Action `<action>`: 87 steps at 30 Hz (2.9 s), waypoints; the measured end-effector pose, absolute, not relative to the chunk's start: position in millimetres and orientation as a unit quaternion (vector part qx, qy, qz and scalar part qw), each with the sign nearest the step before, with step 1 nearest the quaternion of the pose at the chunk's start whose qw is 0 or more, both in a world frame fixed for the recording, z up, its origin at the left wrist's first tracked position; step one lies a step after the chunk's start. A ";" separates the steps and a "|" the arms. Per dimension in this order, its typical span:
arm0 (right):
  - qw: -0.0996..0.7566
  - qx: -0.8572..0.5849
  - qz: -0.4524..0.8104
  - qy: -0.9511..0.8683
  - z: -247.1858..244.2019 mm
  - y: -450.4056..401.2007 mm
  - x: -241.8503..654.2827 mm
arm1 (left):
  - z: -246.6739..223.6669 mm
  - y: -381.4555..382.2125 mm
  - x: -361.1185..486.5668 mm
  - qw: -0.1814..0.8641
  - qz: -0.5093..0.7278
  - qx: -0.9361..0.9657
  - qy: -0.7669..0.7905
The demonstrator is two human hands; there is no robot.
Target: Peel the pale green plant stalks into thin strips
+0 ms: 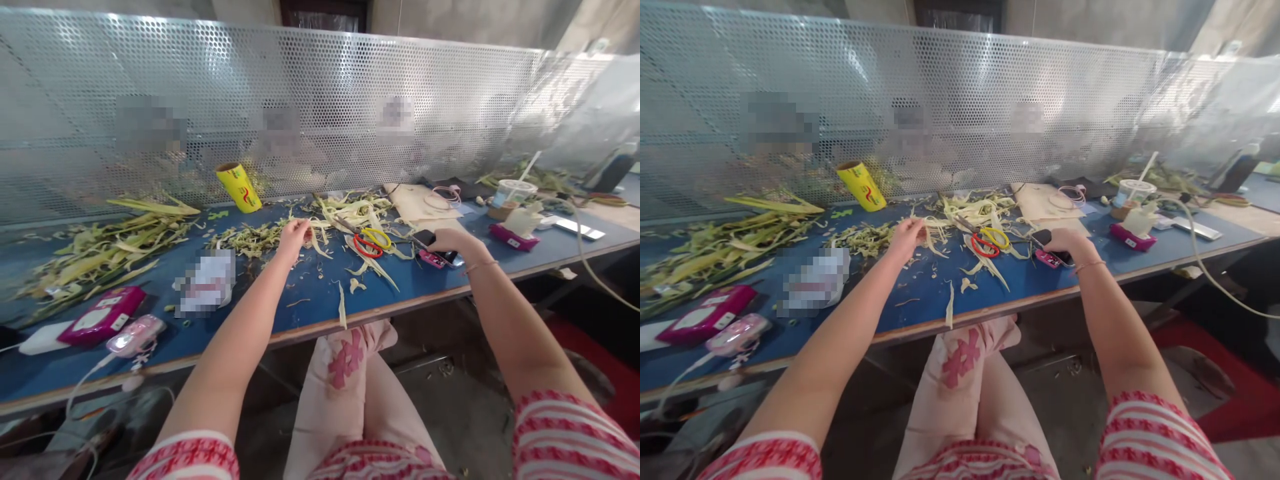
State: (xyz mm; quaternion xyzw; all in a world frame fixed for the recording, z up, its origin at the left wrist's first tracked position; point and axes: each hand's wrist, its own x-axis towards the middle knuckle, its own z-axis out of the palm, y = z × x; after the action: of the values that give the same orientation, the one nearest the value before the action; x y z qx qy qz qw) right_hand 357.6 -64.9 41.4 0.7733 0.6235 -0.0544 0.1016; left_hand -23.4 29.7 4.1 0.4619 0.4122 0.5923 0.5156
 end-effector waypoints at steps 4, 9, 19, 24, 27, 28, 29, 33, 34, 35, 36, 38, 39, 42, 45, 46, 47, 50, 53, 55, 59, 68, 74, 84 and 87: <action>0.115 0.774 -0.023 0.622 40.8 -63.1 354.3 | 7.1 26.9 -22.2 0.523 0.577 0.467 0.419; 0.112 0.793 -0.020 0.598 39.5 -62.1 351.2 | 9.0 25.6 -22.8 0.520 0.576 0.472 0.418; 0.091 0.808 -0.018 0.582 37.5 -63.2 352.0 | 14.5 20.8 -22.5 0.521 0.565 0.476 0.428; 0.093 0.812 -0.020 0.576 34.7 -61.0 352.6 | 10.8 24.3 -23.2 0.522 0.571 0.476 0.419; 0.097 0.809 -0.023 0.580 33.8 -58.7 354.0 | 8.8 26.0 -23.5 0.520 0.567 0.482 0.418; 0.103 0.807 -0.030 0.581 33.9 -57.9 353.5 | 8.3 26.3 -23.5 0.520 0.565 0.486 0.418; 0.108 0.805 -0.037 0.582 34.4 -57.0 351.6 | 7.8 26.4 -23.2 0.520 0.563 0.489 0.417; 0.045 0.805 -0.007 0.591 43.3 -53.3 321.5 | 6.7 25.3 -20.2 0.514 0.557 0.499 0.419; 0.007 0.805 0.011 0.593 47.1 -51.9 307.0 | 6.8 24.4 -19.0 0.512 0.556 0.499 0.423; -0.030 0.786 0.027 0.617 51.2 -49.9 289.9 | 7.1 23.1 -17.8 0.513 0.554 0.499 0.425; -0.064 0.755 0.030 0.651 55.2 -47.2 270.6 | 7.5 21.6 -16.6 0.515 0.552 0.499 0.427; -0.131 0.682 0.017 0.720 61.1 -39.4 228.2 | 8.4 18.6 -14.9 0.519 0.550 0.497 0.425; -0.165 0.643 0.010 0.748 62.2 -34.7 206.7 | 8.8 17.4 -14.5 0.523 0.551 0.496 0.421; -0.209 0.552 -0.032 0.807 56.0 -20.1 151.1 | 9.4 16.2 -15.7 0.534 0.554 0.488 0.413; -0.239 0.542 -0.027 0.805 38.4 -11.2 121.2 | 9.4 18.2 -18.5 0.535 0.562 0.477 0.411; -0.253 0.540 -0.030 0.802 31.6 -9.8 117.5 | 9.1 19.1 -19.1 0.538 0.564 0.474 0.409; -0.267 0.538 -0.040 0.799 25.1 -9.0 116.1 | 8.8 19.9 -19.4 0.544 0.565 0.472 0.403; -0.328 0.529 -0.116 0.774 10.0 -7.5 119.2 | 6.9 21.9 -18.7 0.572 0.556 0.470 0.378; -0.382 0.494 -0.237 0.745 2.8 -2.9 122.4 | 4.4 23.3 -17.8 0.579 0.553 0.473 0.368; -0.400 0.471 -0.308 0.723 0.4 1.3 122.0 | 3.4 23.8 -17.9 0.577 0.555 0.479 0.361; -0.416 0.453 -0.396 0.682 -3.5 5.8 119.9 | 3.9 23.5 -17.8 0.579 0.569 0.463 0.356; -0.372 0.426 -0.439 0.699 -5.5 3.4 119.8 | 2.3 23.6 -16.3 0.576 0.567 0.471 0.353; -0.397 0.395 -0.502 0.658 7.9 -7.8 118.0 | -4.3 29.5 -19.5 0.462 0.559 0.549 0.416; -0.488 0.340 -0.669 0.447 24.9 -10.7 130.7 | 1.8 21.6 -19.7 0.287 0.516 0.716 0.371; -0.483 0.341 -0.679 0.435 29.4 -13.0 133.1 | 3.1 16.1 -16.2 0.281 0.464 0.763 0.353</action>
State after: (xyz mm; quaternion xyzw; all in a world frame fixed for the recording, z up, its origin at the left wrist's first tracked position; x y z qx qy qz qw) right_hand 133.1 -13.0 29.4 0.3408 0.4352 -0.6789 -0.4832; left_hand -16.2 16.1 3.1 0.7628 0.3526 0.4636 0.2807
